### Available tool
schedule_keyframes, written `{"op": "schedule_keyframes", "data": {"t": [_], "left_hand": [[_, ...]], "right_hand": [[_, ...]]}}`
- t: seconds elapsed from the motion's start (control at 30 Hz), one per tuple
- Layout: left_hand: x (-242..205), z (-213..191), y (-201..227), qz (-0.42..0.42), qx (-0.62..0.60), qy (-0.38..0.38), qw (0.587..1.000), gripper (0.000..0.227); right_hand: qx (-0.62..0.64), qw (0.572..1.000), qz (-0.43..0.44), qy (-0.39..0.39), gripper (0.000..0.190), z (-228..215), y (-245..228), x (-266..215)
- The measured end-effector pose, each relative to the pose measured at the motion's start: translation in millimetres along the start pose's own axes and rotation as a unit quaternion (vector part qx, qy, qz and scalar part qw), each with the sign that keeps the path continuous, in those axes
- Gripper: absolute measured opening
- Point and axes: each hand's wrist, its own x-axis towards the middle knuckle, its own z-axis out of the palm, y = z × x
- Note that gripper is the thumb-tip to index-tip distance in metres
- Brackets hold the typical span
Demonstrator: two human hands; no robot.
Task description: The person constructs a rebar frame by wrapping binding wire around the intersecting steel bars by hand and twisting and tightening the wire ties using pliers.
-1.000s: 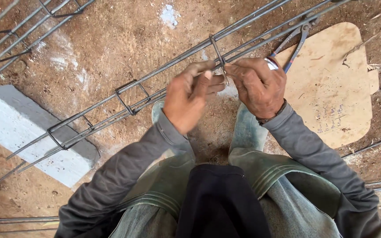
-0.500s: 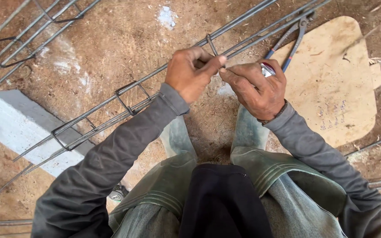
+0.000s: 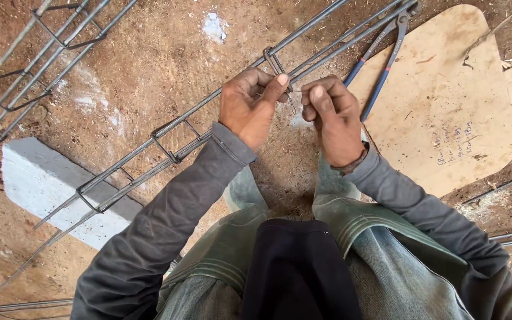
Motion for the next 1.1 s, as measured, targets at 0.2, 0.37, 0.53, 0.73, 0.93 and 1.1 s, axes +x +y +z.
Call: {"op": "schedule_keyframes", "data": {"t": [0.2,0.37,0.53,0.73,0.93,1.1], "left_hand": [[-7.0,2.2,7.8,0.006,0.033,0.004,0.999,0.018],[-8.2,4.0,2.0,0.032,0.001,0.003,0.999,0.015],[-5.5,-1.4,-1.7,0.001,-0.017,-0.015,1.0,0.016],[-0.5,-9.7,-0.7,-0.018,-0.064,-0.061,0.996,0.02],[-3.4,-8.6,-7.0,-0.044,-0.138,-0.077,0.986,0.019],[-2.5,-8.9,-7.7,-0.033,-0.134,-0.062,0.988,0.017]], "right_hand": [[0.2,0.97,0.129,0.055,0.014,11.0,11.7,5.2],[0.067,0.976,0.205,0.024,0.014,-2.1,8.3,31.9],[-0.123,0.98,0.026,-0.152,0.019,-15.0,-0.2,63.9],[-0.11,0.967,-0.073,-0.22,0.021,-15.1,0.2,79.4],[-0.087,0.987,-0.066,-0.115,0.019,-13.4,23.3,73.6],[-0.288,0.952,-0.085,-0.063,0.026,-34.8,17.0,43.1]]}}
